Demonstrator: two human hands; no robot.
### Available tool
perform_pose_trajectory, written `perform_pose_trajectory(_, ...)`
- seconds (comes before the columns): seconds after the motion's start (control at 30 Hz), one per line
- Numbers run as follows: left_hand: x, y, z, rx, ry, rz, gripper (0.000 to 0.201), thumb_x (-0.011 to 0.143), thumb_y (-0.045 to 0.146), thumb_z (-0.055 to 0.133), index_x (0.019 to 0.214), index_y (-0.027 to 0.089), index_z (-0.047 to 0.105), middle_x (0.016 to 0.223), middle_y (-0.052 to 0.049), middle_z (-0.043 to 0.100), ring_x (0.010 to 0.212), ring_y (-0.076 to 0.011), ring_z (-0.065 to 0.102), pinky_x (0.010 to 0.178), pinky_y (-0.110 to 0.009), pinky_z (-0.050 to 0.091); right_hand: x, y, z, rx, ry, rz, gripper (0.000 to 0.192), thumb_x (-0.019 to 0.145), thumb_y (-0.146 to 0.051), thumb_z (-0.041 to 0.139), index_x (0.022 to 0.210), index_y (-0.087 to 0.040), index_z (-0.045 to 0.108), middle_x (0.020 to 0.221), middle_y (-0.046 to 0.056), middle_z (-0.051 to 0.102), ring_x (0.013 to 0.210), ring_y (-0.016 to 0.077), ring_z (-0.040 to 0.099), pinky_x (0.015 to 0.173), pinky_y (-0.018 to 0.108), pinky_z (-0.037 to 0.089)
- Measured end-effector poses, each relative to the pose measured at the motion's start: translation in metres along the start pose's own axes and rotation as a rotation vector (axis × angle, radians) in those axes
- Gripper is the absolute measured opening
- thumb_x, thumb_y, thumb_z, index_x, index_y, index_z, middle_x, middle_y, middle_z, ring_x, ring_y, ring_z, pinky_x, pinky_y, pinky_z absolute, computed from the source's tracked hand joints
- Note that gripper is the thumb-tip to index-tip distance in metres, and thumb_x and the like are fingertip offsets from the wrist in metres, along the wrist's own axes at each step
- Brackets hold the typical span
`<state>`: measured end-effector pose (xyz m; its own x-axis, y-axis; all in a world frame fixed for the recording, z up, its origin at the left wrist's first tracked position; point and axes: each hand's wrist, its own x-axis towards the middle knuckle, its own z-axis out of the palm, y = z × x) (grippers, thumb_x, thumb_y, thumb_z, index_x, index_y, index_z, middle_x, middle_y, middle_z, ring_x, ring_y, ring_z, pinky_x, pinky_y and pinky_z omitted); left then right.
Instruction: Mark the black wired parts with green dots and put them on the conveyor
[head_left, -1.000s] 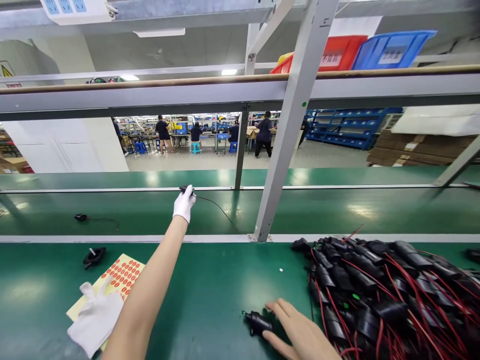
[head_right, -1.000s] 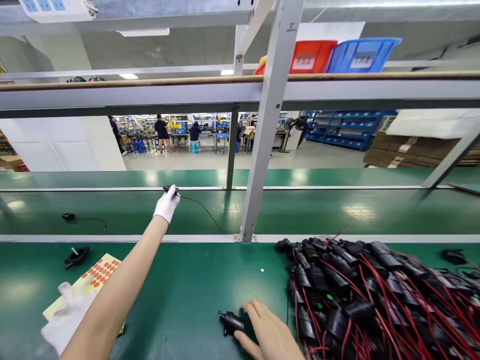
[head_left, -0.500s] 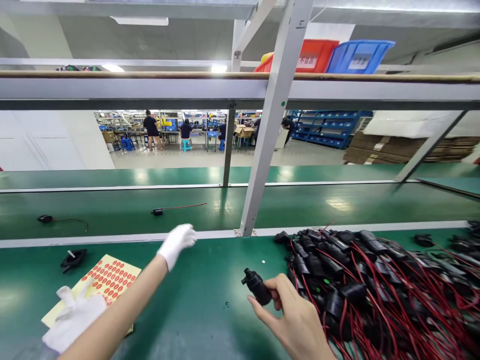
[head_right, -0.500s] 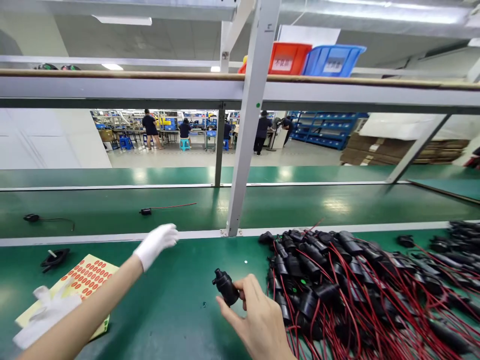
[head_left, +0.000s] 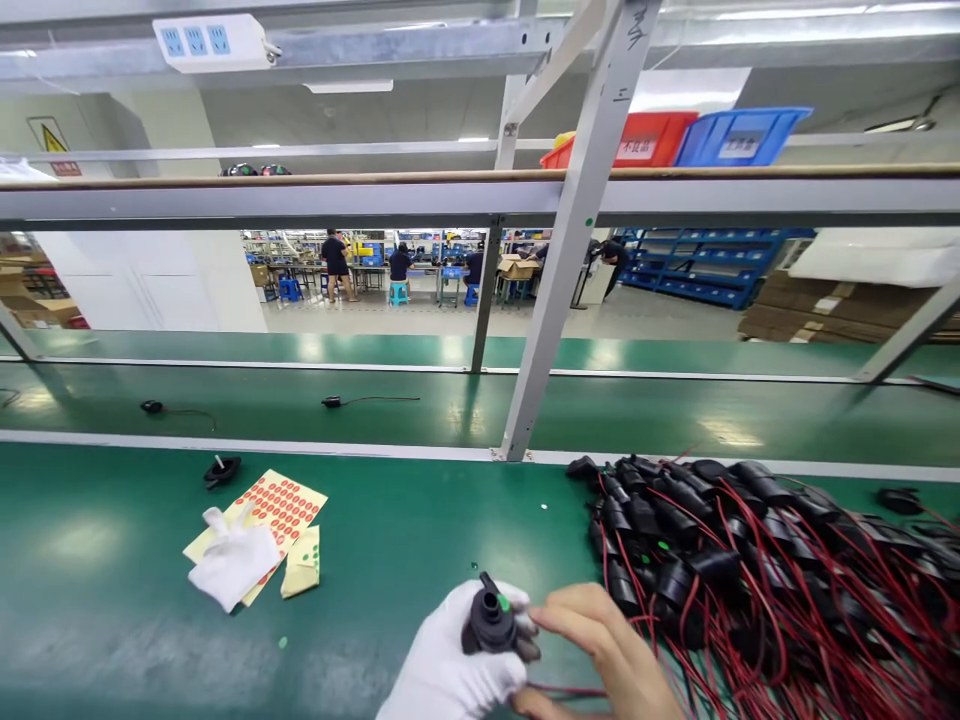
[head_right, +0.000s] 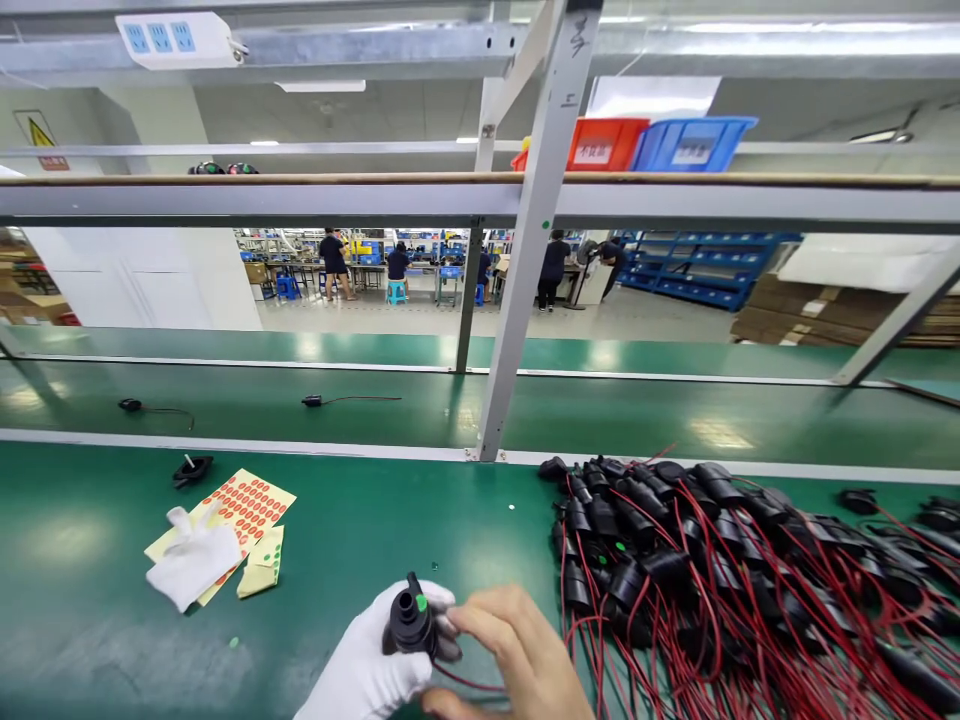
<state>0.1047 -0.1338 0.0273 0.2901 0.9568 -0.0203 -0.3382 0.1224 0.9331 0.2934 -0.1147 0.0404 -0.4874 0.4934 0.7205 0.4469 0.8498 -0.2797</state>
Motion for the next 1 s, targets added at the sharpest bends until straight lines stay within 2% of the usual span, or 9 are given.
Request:
perform_pose_trajectory(0.17,-0.009,0.008,-0.005,0.007,-0.341,-0.047,0.064,0.068,0.068,0.077,0.107,0.017,0.071,0.095,-0.011,0.069,0.091,-0.0257,0.063,0.086,-0.038,0.048,-0.001,-0.001,-0.030,0.095,-0.263,0.069,0.060,0.082,-0.031,0.080,0.134,-0.034,0.051,0.108,0.009,0.073,0.102,0.0281,0.071,0.089,0.038,0.058)
perform_pose_trajectory(0.3,-0.013,0.015,-0.001,-0.028,-0.408,-0.077,0.065,0.069,0.070,0.076,0.103,0.014,0.072,0.087,-0.009,0.068,0.083,-0.0217,0.063,0.084,-0.035,0.047,-0.001,0.001,-0.031,0.203,-0.267,0.057,0.067,0.077,-0.036,0.084,0.136,-0.032,0.052,0.109,0.009,0.072,0.102,0.0277,0.071,0.090,0.035,0.058)
perform_pose_trajectory(0.43,-0.008,0.007,0.010,-0.303,-0.304,-0.144,0.068,0.074,0.073,0.069,0.097,0.009,0.072,0.078,-0.008,0.065,0.072,-0.0152,0.062,0.075,-0.028,0.047,0.006,-0.008,-0.027,0.204,-0.251,0.146,0.093,0.073,-0.032,0.087,0.149,-0.031,0.034,0.131,0.012,0.062,0.114,0.0269,0.066,0.096,0.034,0.056)
perform_pose_trajectory(0.53,-0.001,-0.006,0.018,-0.482,-0.194,-0.256,0.068,0.075,0.074,0.068,0.090,0.008,0.071,0.070,-0.005,0.061,0.061,-0.0111,0.057,0.064,-0.023,0.045,0.015,-0.014,-0.022,0.193,-0.287,0.306,0.077,0.076,-0.019,0.077,0.145,-0.028,0.043,0.128,0.010,0.064,0.110,0.0238,0.068,0.095,0.033,0.057)
perform_pose_trajectory(0.67,0.004,-0.012,0.021,-0.493,-0.139,-0.268,0.068,0.075,0.075,0.066,0.092,0.009,0.069,0.080,-0.005,0.061,0.053,-0.0098,0.055,0.056,-0.025,0.043,0.020,-0.016,-0.015,0.204,-0.291,0.443,0.055,0.076,-0.012,0.064,0.129,-0.026,0.057,0.113,0.006,0.069,0.101,0.0211,0.069,0.089,0.032,0.059)
perform_pose_trajectory(0.73,0.002,-0.005,0.019,-0.373,-0.148,-0.226,0.071,0.077,0.078,0.061,0.091,0.009,0.069,0.079,-0.005,0.060,0.056,-0.0106,0.055,0.059,-0.027,0.044,0.018,-0.013,-0.012,0.170,-0.227,0.398,0.056,0.074,-0.011,0.063,0.127,-0.026,0.055,0.110,0.006,0.068,0.098,0.0211,0.069,0.087,0.032,0.059)
perform_pose_trajectory(0.8,0.001,0.005,0.015,-0.117,-0.125,-0.162,0.065,0.077,0.073,0.065,0.091,0.010,0.070,0.080,-0.005,0.061,0.066,-0.0139,0.056,0.067,-0.028,0.045,0.013,-0.010,-0.012,0.111,-0.169,0.249,0.063,0.075,-0.008,0.060,0.134,-0.026,0.048,0.116,0.008,0.067,0.105,0.0230,0.068,0.091,0.034,0.058)
perform_pose_trajectory(0.9,0.001,0.019,0.008,0.320,0.029,-0.046,0.039,0.067,0.043,0.085,0.091,0.015,0.072,0.090,-0.004,0.066,0.085,-0.0204,0.058,0.080,-0.031,0.045,0.008,-0.003,-0.017,0.063,-0.150,0.040,0.074,0.082,-0.010,0.062,0.148,-0.029,0.033,0.129,0.013,0.063,0.118,0.0265,0.064,0.098,0.038,0.055)
perform_pose_trajectory(1.0,0.002,0.022,0.000,0.514,0.078,0.126,0.033,0.064,0.026,0.088,0.095,0.021,0.074,0.098,-0.003,0.069,0.093,-0.0223,0.060,0.087,-0.031,0.045,0.007,0.000,-0.023,0.107,-0.121,0.091,0.081,0.081,-0.027,0.076,0.150,-0.027,0.034,0.123,0.012,0.065,0.110,0.0260,0.068,0.095,0.034,0.057)
